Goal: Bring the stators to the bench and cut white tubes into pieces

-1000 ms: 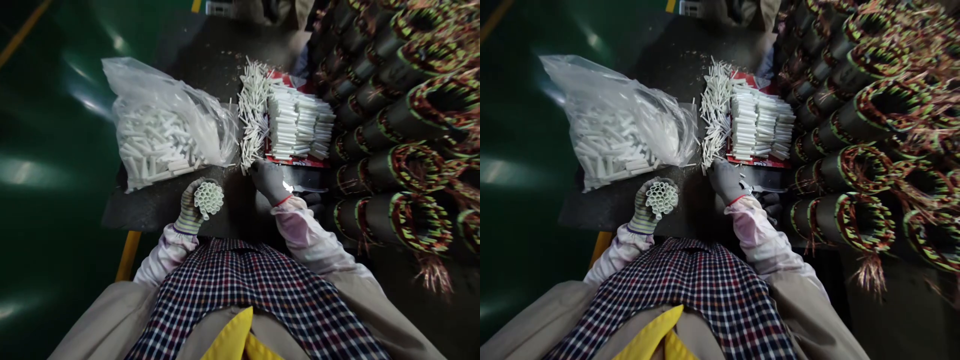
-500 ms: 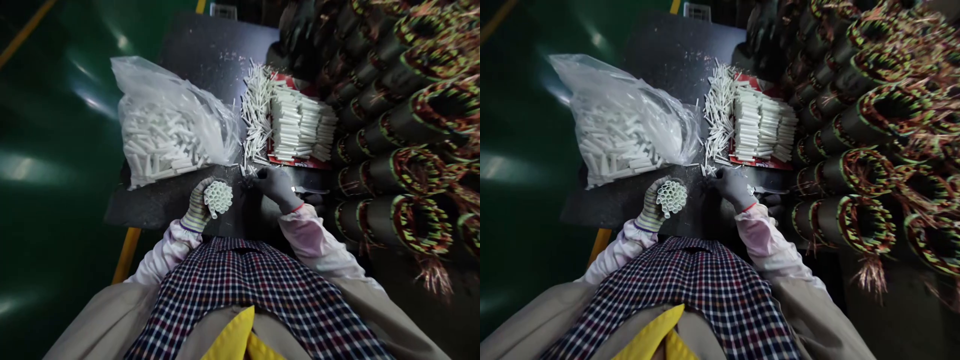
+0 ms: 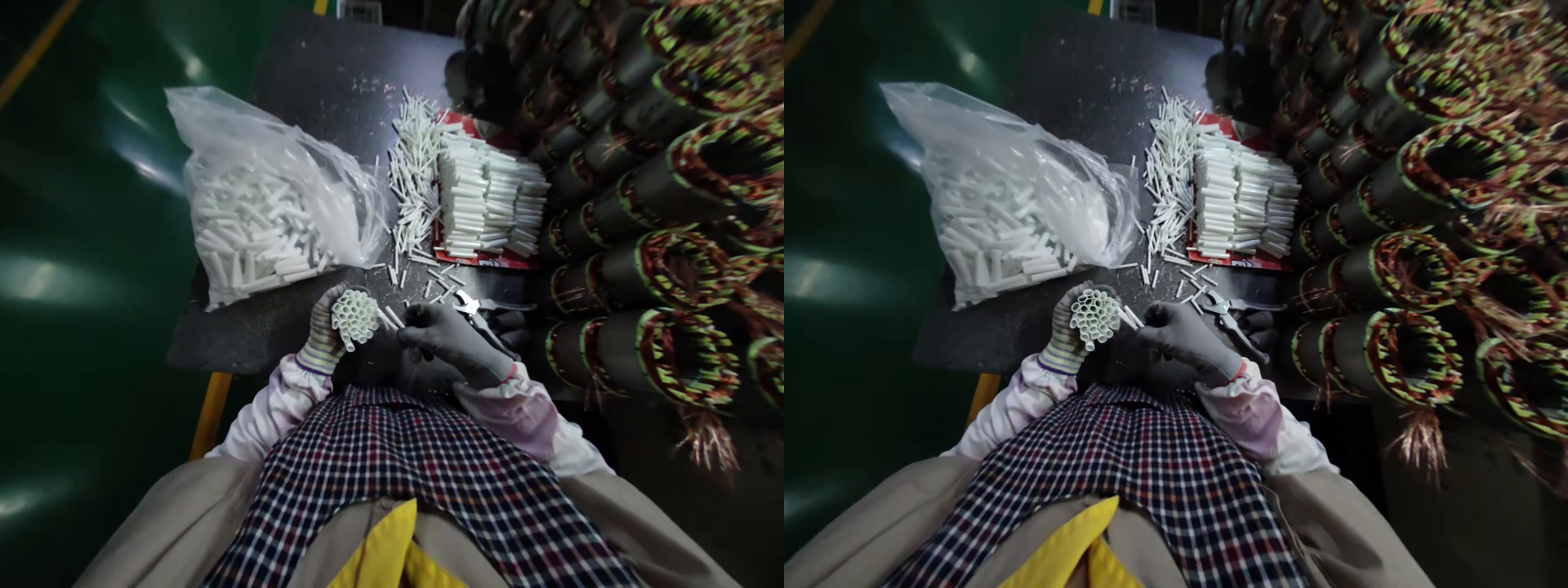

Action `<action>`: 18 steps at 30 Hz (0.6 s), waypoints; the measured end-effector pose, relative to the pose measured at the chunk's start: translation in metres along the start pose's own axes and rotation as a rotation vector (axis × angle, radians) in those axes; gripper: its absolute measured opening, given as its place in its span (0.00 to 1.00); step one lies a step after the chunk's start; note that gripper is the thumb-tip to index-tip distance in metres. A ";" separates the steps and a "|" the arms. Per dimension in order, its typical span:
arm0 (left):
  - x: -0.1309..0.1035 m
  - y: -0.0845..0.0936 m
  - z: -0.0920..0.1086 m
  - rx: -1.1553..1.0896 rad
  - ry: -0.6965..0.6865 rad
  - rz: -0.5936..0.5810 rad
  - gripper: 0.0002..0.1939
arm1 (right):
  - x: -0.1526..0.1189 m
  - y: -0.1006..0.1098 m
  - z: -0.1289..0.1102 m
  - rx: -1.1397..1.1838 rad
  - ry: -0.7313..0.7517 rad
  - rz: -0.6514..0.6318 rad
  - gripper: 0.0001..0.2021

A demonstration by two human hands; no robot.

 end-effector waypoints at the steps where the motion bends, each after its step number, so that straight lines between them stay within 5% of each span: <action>1: 0.000 -0.001 0.000 0.015 -0.006 -0.010 0.13 | 0.000 -0.001 0.002 -0.016 -0.014 -0.010 0.04; 7: -0.006 -0.012 0.011 0.167 -0.121 -0.087 0.13 | 0.006 0.000 0.013 0.077 -0.040 -0.014 0.03; 18: -0.009 -0.015 -0.004 0.294 -0.076 -0.164 0.13 | 0.014 0.002 0.008 0.218 0.024 0.136 0.08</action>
Point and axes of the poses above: each hand's wrist, its own x-axis towards the middle knuckle, its own y-axis out of the back of the hand, z = x × y, the point moved 10 cm from there along x, towards the middle knuckle, and after that the axes turned 1 degree about x, right-handed, at the moved point
